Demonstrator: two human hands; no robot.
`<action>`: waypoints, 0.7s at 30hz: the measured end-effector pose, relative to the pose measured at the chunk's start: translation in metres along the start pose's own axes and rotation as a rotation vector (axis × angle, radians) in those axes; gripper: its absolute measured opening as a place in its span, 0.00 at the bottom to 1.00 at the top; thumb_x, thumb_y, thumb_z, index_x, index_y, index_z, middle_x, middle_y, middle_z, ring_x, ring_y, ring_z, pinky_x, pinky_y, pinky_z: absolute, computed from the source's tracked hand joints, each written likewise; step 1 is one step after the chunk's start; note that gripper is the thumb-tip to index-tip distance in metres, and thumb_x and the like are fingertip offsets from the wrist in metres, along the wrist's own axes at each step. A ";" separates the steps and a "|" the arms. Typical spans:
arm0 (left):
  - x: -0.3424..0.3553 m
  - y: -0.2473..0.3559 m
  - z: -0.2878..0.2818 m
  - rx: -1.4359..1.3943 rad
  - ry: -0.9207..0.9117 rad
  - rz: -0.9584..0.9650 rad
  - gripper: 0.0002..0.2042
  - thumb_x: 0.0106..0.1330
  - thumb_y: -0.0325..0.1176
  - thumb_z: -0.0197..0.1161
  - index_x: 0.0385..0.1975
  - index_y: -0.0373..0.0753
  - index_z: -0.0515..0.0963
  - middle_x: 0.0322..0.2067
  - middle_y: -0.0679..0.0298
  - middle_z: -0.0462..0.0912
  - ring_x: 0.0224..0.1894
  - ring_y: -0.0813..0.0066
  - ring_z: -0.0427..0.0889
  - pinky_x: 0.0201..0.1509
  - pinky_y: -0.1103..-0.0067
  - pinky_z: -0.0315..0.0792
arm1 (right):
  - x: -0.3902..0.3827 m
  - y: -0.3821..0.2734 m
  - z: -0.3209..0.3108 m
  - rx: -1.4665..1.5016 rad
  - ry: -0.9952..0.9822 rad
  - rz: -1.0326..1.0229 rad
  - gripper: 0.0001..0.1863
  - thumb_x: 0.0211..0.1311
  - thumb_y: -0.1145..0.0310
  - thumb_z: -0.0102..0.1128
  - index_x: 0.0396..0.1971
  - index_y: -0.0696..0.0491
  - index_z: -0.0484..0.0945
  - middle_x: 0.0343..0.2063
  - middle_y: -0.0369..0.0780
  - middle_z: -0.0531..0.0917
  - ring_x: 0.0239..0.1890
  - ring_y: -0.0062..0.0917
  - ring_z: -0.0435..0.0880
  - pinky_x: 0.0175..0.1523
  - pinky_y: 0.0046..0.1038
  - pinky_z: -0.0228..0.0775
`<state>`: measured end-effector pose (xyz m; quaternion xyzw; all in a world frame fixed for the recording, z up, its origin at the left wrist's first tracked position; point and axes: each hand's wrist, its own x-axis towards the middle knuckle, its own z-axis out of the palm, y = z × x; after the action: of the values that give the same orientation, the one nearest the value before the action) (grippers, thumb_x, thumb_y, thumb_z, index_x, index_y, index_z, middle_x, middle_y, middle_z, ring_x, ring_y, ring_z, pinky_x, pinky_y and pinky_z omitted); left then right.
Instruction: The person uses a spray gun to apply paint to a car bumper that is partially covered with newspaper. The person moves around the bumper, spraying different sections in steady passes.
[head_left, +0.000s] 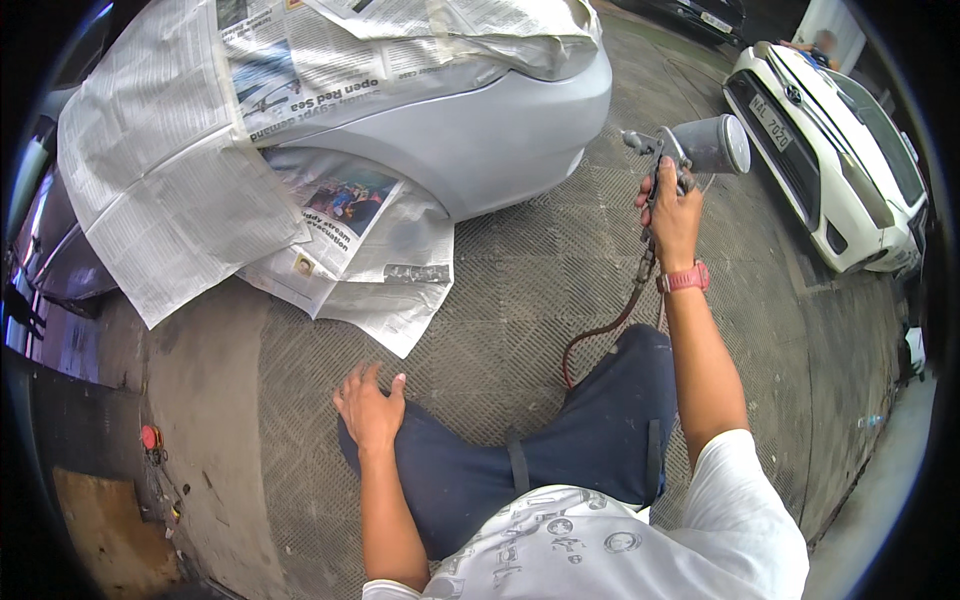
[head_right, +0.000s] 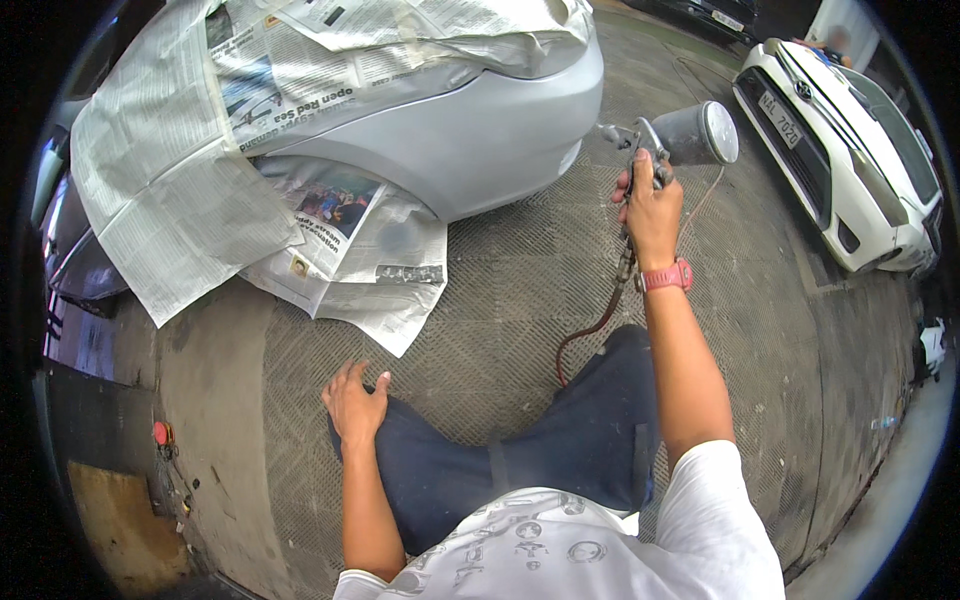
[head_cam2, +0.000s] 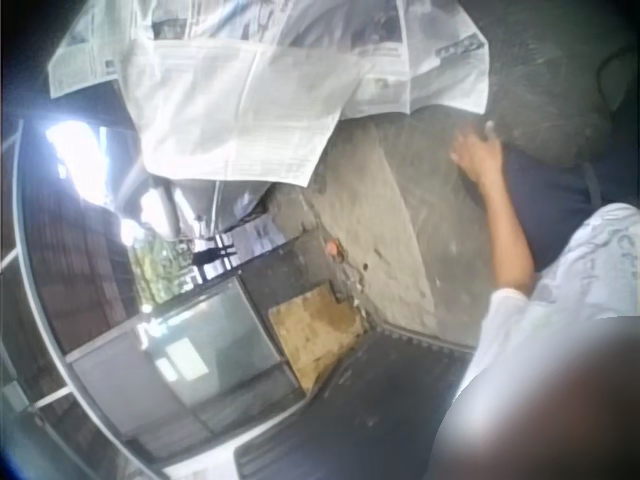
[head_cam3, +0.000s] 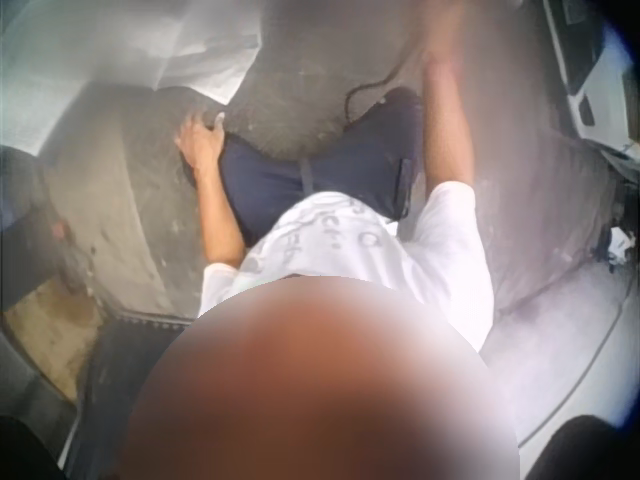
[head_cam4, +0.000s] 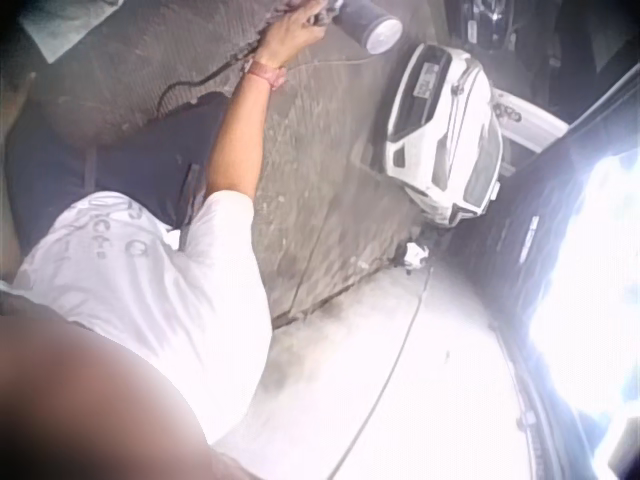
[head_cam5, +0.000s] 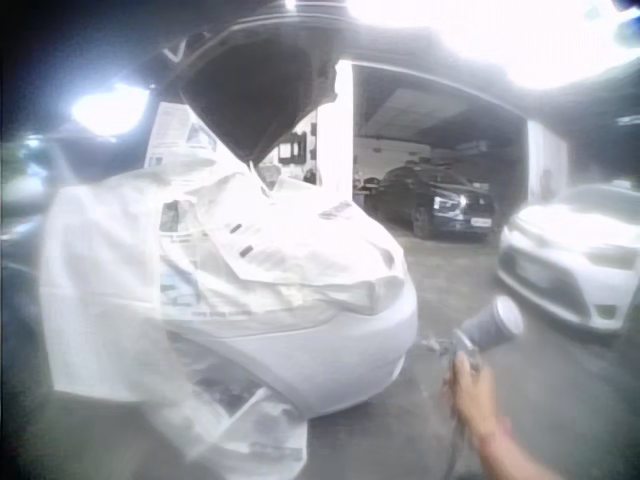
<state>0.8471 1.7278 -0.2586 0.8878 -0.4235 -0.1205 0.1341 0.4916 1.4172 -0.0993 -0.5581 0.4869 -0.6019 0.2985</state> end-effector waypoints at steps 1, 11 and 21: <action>0.000 0.000 0.000 0.000 0.006 0.001 0.29 0.71 0.53 0.71 0.66 0.43 0.82 0.72 0.54 0.76 0.76 0.55 0.70 0.85 0.52 0.50 | 0.007 0.003 -0.004 -0.020 0.024 -0.002 0.21 0.85 0.54 0.56 0.41 0.58 0.80 0.27 0.37 0.85 0.22 0.19 0.85 0.20 0.20 0.71; -0.002 -0.001 0.003 -0.002 0.041 0.015 0.28 0.70 0.52 0.72 0.65 0.43 0.83 0.71 0.53 0.77 0.76 0.54 0.70 0.84 0.55 0.51 | -0.040 -0.005 0.029 0.020 -0.045 0.060 0.19 0.85 0.55 0.57 0.43 0.59 0.81 0.27 0.36 0.85 0.22 0.17 0.84 0.21 0.20 0.71; 0.000 0.005 0.010 0.036 0.070 0.044 0.27 0.69 0.52 0.73 0.63 0.43 0.84 0.71 0.53 0.78 0.75 0.55 0.72 0.83 0.57 0.54 | -0.140 -0.055 0.117 0.169 -0.453 0.011 0.23 0.81 0.65 0.64 0.68 0.59 0.79 0.26 0.35 0.85 0.26 0.16 0.83 0.34 0.25 0.78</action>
<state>0.8403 1.7229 -0.2661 0.8842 -0.4401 -0.0786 0.1357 0.6417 1.5333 -0.1132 -0.6492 0.3585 -0.4983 0.4491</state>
